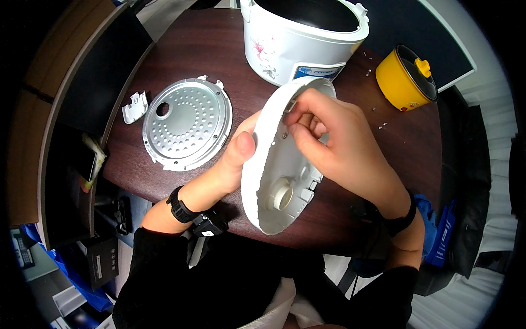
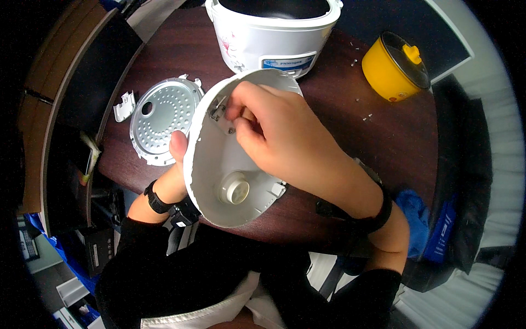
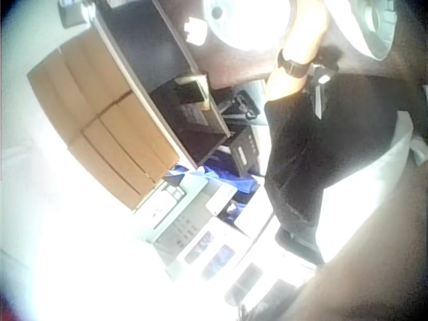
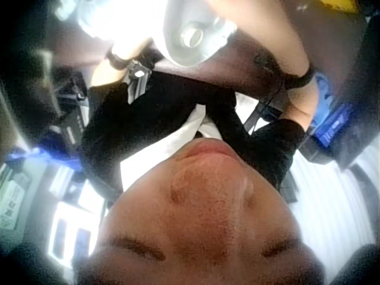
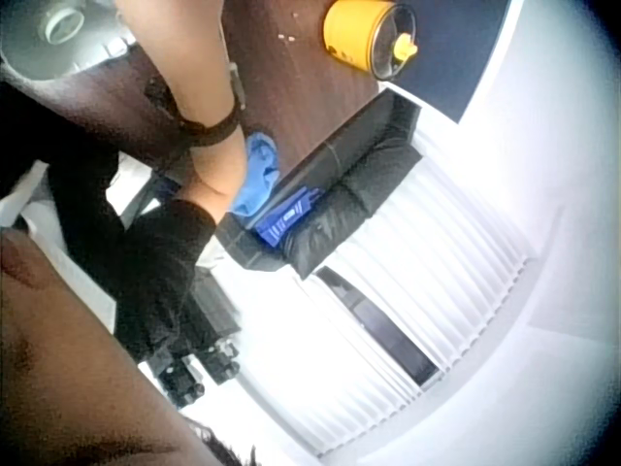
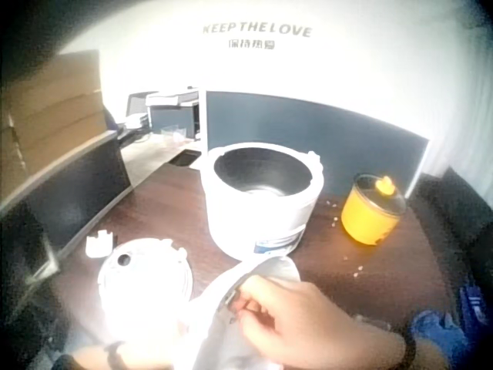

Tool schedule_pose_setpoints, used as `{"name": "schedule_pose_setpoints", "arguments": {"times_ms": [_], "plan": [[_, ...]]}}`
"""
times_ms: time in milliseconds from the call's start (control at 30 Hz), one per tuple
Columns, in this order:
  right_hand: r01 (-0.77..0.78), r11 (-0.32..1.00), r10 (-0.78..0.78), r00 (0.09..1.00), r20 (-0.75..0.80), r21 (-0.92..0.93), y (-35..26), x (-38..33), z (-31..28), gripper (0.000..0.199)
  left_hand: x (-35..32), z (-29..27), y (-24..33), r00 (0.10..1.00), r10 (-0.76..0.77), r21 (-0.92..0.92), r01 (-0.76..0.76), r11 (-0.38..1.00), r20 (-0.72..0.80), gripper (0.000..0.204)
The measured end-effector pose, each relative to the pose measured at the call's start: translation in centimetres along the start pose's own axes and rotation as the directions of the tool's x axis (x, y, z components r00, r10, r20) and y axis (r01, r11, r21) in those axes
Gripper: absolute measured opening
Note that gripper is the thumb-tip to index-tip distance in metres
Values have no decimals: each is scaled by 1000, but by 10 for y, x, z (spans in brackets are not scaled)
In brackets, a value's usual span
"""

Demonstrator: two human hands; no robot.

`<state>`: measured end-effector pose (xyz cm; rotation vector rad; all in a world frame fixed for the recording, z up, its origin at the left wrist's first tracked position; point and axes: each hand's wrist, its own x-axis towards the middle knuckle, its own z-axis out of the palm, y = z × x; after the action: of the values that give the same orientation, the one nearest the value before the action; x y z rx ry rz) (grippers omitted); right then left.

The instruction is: The person assembles a white plastic lid component of a rice cooker. They use a screwdriver to tighten screws into the lid, then insert small metal pins by hand into designated holes, and finally use the screwdriver again to secure the pins. The process involves repeated tightening and repositioning of the lid.

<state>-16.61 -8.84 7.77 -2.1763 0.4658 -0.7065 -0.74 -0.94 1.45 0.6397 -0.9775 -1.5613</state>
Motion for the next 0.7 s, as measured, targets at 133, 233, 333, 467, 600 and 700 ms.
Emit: {"name": "schedule_pose_setpoints", "arguments": {"times_ms": [133, 233, 333, 467, 600, 700], "plan": [[-46, 997, 45, 999, 5, 63, 5, -1, 2, 12, 0, 3, 3, 1000, -10, -13, 10, 1000, 4, 117], [-101, 991, 96, 994, 56, 87, 5, -4, -1, 14, 0, 4, 2, 1000, -7, -8, 7, 1000, -5, 116], [-171, 981, 161, 981, 104, 93, 3, -5, -3, 17, 1, 4, 1, 1000, -1, -25, 1, 1000, -7, 114], [-166, 974, 151, 983, 102, 157, 6, -7, 0, 17, 1, 3, 1, 1000, 3, -21, -3, 1000, 6, 111], [-161, 968, 142, 984, 110, 193, 11, -6, 0, 15, 2, 7, 0, 999, 51, -13, -51, 999, -17, 110], [-252, 922, 217, 965, 148, 292, 7, -4, -4, 13, 3, 5, -5, 998, 62, -18, -62, 998, -3, 108]]}}
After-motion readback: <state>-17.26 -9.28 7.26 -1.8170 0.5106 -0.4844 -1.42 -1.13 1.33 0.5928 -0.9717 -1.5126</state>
